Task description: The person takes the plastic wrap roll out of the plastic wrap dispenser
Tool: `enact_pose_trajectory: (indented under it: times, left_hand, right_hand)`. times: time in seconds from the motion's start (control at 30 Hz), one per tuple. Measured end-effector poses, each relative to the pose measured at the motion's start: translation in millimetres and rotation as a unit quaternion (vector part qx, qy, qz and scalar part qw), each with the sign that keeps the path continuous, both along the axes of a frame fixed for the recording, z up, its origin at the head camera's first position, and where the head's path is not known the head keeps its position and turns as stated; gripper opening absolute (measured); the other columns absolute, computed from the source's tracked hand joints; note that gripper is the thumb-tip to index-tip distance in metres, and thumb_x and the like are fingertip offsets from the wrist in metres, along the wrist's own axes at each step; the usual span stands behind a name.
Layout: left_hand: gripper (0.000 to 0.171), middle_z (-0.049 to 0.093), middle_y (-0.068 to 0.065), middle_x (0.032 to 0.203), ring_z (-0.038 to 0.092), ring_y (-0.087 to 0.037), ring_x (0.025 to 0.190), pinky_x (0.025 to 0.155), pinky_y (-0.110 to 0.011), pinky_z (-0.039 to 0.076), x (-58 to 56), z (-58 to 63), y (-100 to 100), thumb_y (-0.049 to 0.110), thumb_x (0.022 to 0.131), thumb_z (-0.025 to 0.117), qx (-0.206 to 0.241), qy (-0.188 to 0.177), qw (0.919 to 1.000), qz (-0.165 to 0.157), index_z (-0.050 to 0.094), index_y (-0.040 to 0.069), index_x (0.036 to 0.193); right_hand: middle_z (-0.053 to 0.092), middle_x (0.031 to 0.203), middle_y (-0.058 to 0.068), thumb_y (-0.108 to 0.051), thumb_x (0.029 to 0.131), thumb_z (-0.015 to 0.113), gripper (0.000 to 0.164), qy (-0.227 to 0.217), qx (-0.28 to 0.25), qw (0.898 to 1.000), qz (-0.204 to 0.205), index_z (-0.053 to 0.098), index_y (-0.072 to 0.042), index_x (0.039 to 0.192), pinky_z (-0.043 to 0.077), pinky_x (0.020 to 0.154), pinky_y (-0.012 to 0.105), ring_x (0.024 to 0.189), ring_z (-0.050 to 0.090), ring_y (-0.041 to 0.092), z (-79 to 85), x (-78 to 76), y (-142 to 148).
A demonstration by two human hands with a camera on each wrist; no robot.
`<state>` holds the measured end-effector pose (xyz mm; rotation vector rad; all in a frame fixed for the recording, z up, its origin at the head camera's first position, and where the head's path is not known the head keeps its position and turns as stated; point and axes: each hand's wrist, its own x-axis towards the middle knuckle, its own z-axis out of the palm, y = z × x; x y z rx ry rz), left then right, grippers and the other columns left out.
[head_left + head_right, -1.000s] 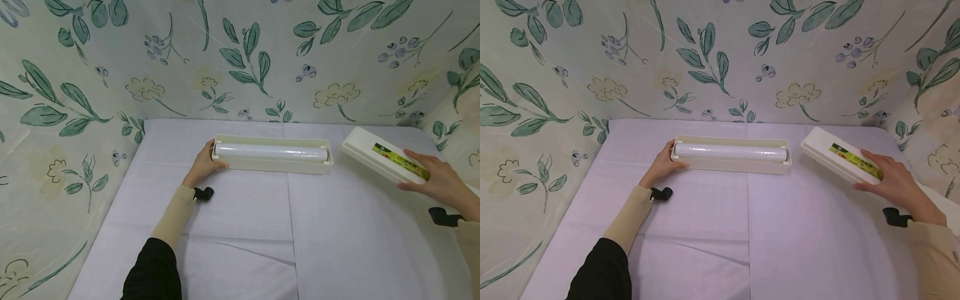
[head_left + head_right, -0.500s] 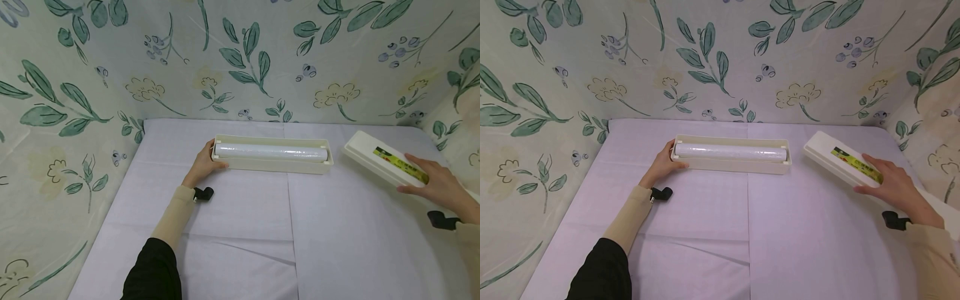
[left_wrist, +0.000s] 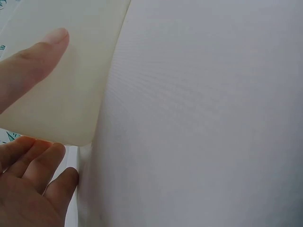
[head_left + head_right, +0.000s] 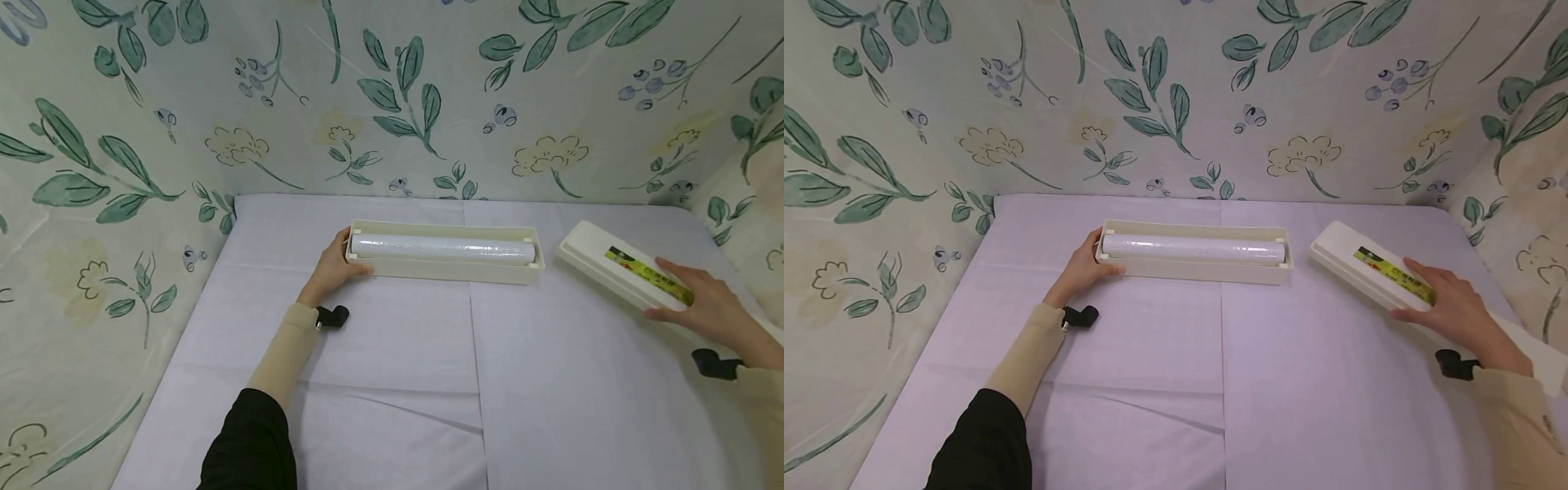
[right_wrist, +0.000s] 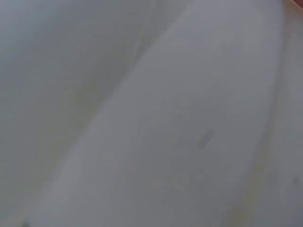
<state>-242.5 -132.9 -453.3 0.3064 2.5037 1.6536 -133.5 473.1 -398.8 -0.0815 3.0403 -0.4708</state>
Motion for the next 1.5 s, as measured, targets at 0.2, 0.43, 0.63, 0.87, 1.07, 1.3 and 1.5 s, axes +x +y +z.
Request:
enact_pose_trajectory:
  times: [0.2,0.43,0.63,0.87,1.07,1.3,1.5]
  left_hand:
    - [0.103,0.037,-0.013,0.146,0.043,-0.027,0.128,0.104,-0.037,0.035,0.6,0.6,0.3,0.009,0.07,0.086,0.001,-0.004,1.0,0.002,0.021,0.006,0.15]
    - [0.103,0.038,-0.014,0.146,0.043,-0.027,0.128,0.104,-0.037,0.036,1.4,2.0,0.1,0.01,0.071,0.086,0.0,-0.005,1.0,0.002,0.021,0.006,0.15]
    - [0.103,0.038,-0.014,0.146,0.044,-0.026,0.127,0.103,-0.037,0.037,1.7,2.4,0.1,0.009,0.071,0.086,0.001,-0.006,1.0,0.002,0.021,0.006,0.15]
    - [0.103,0.037,-0.013,0.146,0.044,-0.027,0.127,0.103,-0.037,0.037,1.6,2.1,0.3,0.008,0.071,0.086,0.004,-0.01,0.9999,0.002,0.021,0.006,0.15]
    - [0.103,0.036,-0.014,0.147,0.042,-0.028,0.129,0.103,-0.037,0.037,1.3,1.2,0.1,0.008,0.071,0.085,0.005,-0.009,0.9999,0.001,0.02,0.006,0.15]
    - [0.103,0.036,-0.014,0.147,0.043,-0.028,0.129,0.104,-0.037,0.037,0.5,0.3,-0.1,0.008,0.071,0.086,0.005,-0.004,1.0,-0.001,0.02,0.005,0.15]
    - [0.103,0.036,-0.014,0.147,0.042,-0.028,0.129,0.104,-0.037,0.036,0.5,0.7,-0.5,0.008,0.071,0.085,0.004,-0.003,1.0,-0.001,0.02,0.005,0.15]
  right_hand:
    - [0.021,0.138,0.045,-0.038,0.074,0.082,0.112,-0.002,0.006,1.0,0.002,0.01,-0.002,0.152,0.029,0.074,0.068,0.109,0.028,0.062,-3.8,1.2,0.8]
    - [0.021,0.137,0.045,-0.039,0.074,0.082,0.112,-0.007,0.006,1.0,-0.003,0.01,-0.003,0.152,0.028,0.074,0.069,0.109,0.028,0.064,-7.2,1.6,1.8]
    - [0.019,0.137,0.045,-0.04,0.074,0.081,0.113,-0.014,0.008,1.0,-0.015,0.009,-0.002,0.151,0.027,0.075,0.07,0.109,0.026,0.064,-12.1,2.4,2.2]
    - [0.019,0.137,0.046,-0.042,0.074,0.081,0.113,-0.015,0.008,1.0,-0.019,0.009,-0.001,0.151,0.026,0.076,0.071,0.11,0.026,0.064,-17.0,4.0,3.6]
    - [0.02,0.136,0.046,-0.041,0.073,0.082,0.114,-0.011,0.009,1.0,-0.018,0.01,0.0,0.151,0.026,0.075,0.071,0.109,0.026,0.064,-20.4,6.7,2.0]
    - [0.022,0.134,0.046,-0.04,0.073,0.082,0.113,-0.002,0.01,1.0,-0.01,0.011,0.0,0.151,0.029,0.073,0.07,0.107,0.029,0.064,-24.8,7.2,4.0]
    - [0.022,0.134,0.046,-0.042,0.073,0.082,0.114,-0.01,0.006,1.0,-0.01,0.01,0.0,0.151,0.03,0.072,0.069,0.107,0.029,0.063,-29.3,7.1,5.4]
